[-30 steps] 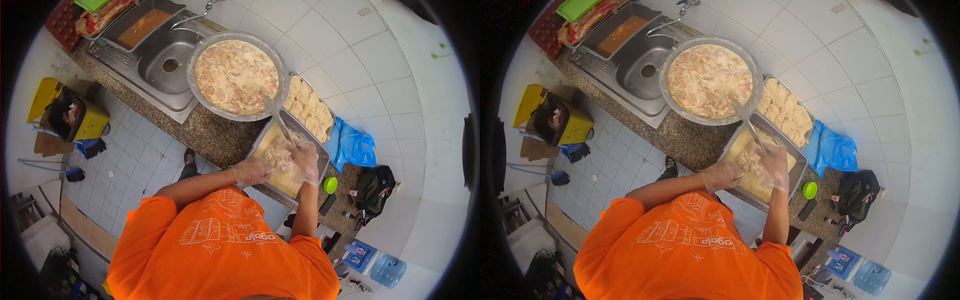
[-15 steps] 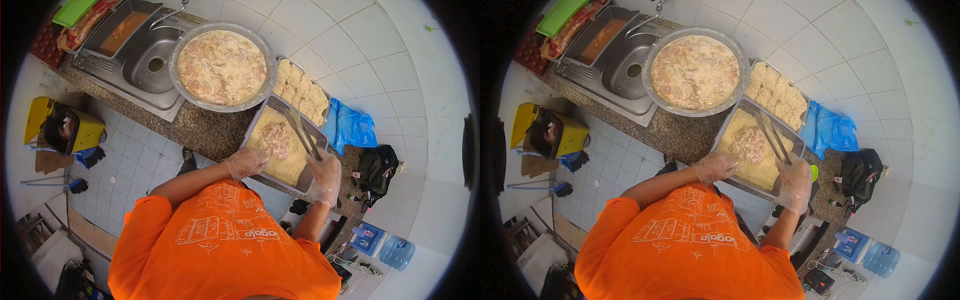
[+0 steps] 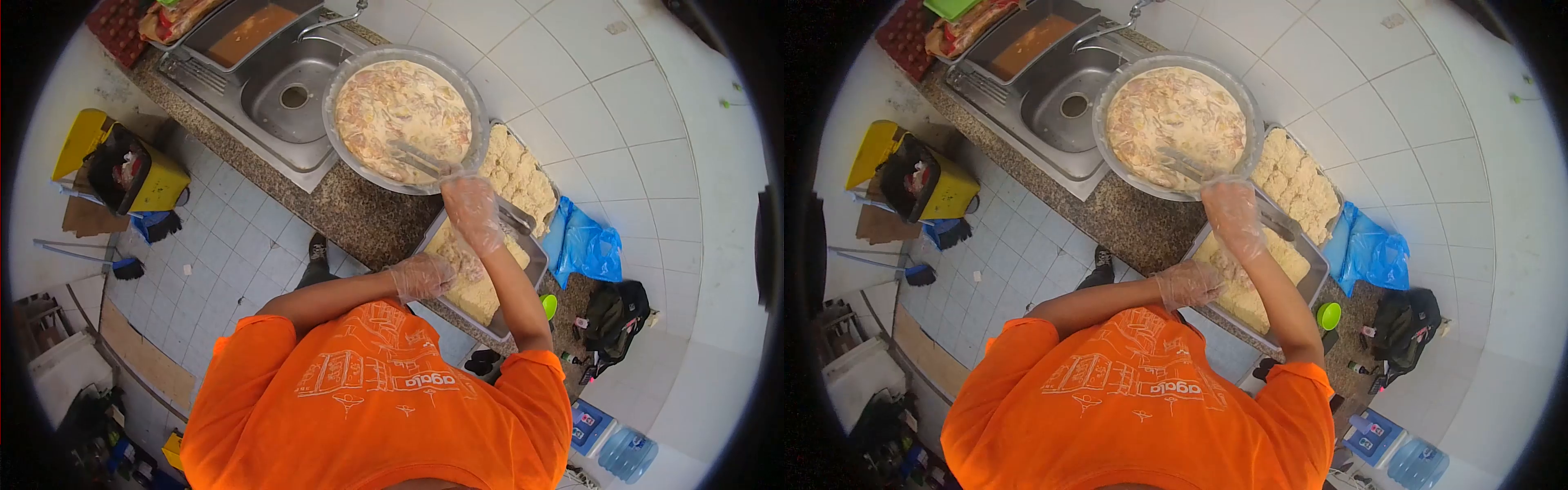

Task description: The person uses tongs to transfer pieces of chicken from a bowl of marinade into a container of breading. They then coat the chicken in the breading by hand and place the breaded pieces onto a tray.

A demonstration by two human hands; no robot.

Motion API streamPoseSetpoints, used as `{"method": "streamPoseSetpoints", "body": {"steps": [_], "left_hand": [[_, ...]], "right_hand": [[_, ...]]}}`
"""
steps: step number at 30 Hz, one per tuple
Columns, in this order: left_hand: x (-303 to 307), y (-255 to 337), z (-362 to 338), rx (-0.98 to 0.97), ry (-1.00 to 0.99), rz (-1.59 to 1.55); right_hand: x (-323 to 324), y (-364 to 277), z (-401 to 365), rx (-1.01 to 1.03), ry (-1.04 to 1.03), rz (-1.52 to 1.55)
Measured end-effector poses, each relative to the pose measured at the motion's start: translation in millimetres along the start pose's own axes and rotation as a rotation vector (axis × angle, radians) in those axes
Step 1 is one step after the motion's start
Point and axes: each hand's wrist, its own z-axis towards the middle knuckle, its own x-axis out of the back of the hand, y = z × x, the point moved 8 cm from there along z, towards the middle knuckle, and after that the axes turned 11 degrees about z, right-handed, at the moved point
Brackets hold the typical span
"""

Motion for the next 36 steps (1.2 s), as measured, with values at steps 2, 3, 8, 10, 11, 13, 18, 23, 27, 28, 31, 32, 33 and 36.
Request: {"method": "streamPoseSetpoints", "body": {"steps": [2, 3, 8, 10, 11, 13, 18, 23, 27, 28, 31, 32, 33, 36], "left_hand": [[-16.2, -7.6, 3.4, -0.008, 0.005, -0.018], [-21.1, -9.4, 1.6, -0.004, 0.007, -0.015], [-17.0, -8.2, 1.7, -0.051, 0.120, -0.003], [-17.9, -5.5, 2.5, -0.037, 0.062, 0.003], [-17.4, -5.9, 4.0, -0.016, 0.016, 0.017], [-17.5, -3.7, 1.6, -0.032, 0.057, 0.029], [-9.2, 0.1, 0.2, -0.049, 0.078, 0.091], [-4.0, 1.9, -0.9, -0.077, 0.128, 0.070], [-7.2, 2.3, 2.5, -0.041, 0.038, 0.035], [-3.5, 4.0, 1.9, -0.049, 0.068, 0.008], [-0.7, 4.5, 1.0, -0.068, 0.118, -0.017], [0.8, 5.8, -0.1, -0.080, 0.151, -0.017], [-0.3, 6.8, 0.2, -0.086, 0.145, -0.017], [-1.5, 6.0, -1.0, -0.081, 0.118, 0.008]], "right_hand": [[-20.6, 6.9, 4.4, -0.001, -0.095, 0.071], [-15.4, 5.5, 0.1, 0.003, -0.092, 0.072], [36.7, 10.0, -8.6, -0.072, 0.167, 0.124], [13.2, 8.0, -2.9, -0.033, 0.070, 0.096], [-5.5, 5.9, 0.7, 0.019, -0.019, 0.065], [-36.5, 16.1, -1.1, 0.007, 0.070, 0.112], [-64.7, 44.8, -32.7, -0.095, 0.160, 0.360], [-70.5, 53.6, -86.0, -0.428, 0.117, 0.651], [-23.6, 62.5, -144.6, -0.579, 0.282, 0.805], [-11.0, 64.6, -158.1, -0.656, 0.222, 0.875], [11.6, 64.0, -161.9, -0.710, 0.109, 0.807], [15.0, 62.6, -157.0, -0.677, 0.053, 0.660], [18.2, 60.0, -147.8, -0.637, 0.081, 0.625], [46.6, 43.9, -99.0, -0.398, 0.183, 0.435]]}}
